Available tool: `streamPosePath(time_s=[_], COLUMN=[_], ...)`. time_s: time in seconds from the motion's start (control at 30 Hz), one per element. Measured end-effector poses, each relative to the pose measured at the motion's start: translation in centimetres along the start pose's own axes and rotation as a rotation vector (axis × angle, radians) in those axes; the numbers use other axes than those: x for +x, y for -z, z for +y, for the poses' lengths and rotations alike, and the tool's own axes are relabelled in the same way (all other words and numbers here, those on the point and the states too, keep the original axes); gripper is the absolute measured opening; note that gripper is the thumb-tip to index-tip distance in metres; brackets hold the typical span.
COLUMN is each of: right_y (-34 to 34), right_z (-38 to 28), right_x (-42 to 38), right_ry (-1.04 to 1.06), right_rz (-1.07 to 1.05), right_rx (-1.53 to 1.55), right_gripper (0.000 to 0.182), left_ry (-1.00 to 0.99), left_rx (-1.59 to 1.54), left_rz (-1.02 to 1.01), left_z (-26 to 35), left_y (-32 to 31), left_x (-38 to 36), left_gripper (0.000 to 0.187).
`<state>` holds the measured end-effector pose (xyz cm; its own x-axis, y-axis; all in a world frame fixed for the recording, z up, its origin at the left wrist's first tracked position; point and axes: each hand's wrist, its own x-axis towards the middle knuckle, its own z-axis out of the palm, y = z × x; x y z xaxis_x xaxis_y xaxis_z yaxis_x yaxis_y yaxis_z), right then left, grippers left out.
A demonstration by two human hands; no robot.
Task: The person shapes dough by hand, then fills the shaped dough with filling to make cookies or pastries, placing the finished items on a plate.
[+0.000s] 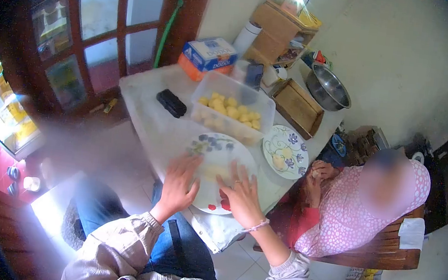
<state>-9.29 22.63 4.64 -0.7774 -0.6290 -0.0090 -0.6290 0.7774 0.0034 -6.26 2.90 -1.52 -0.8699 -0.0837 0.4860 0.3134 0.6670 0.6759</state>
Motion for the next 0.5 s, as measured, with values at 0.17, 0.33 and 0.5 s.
streamPosePath(time_s=[0.17, 0.33, 0.5], right_y=[-1.2, 2.5, 0.3], right_z=[0.4, -0.5, 0.8], right_x=[-0.7, 0.2, 0.7], right_ry=[0.0, 0.003, -0.035], right_rz=[-0.004, 0.038, -0.042], right_rx=[-0.046, -0.042, 0.002], right_gripper=[0.071, 0.07, 0.074], left_ry=[0.001, 0.02, 0.011], left_rx=[-0.005, -0.017, -0.003], left_rz=[-0.007, -0.002, -0.003], left_z=[-0.1, 0.1, 0.0], left_y=[0.0, 0.0, -0.2], left_x=[-0.1, 0.0, -0.1], left_gripper=[0.054, 0.054, 0.054])
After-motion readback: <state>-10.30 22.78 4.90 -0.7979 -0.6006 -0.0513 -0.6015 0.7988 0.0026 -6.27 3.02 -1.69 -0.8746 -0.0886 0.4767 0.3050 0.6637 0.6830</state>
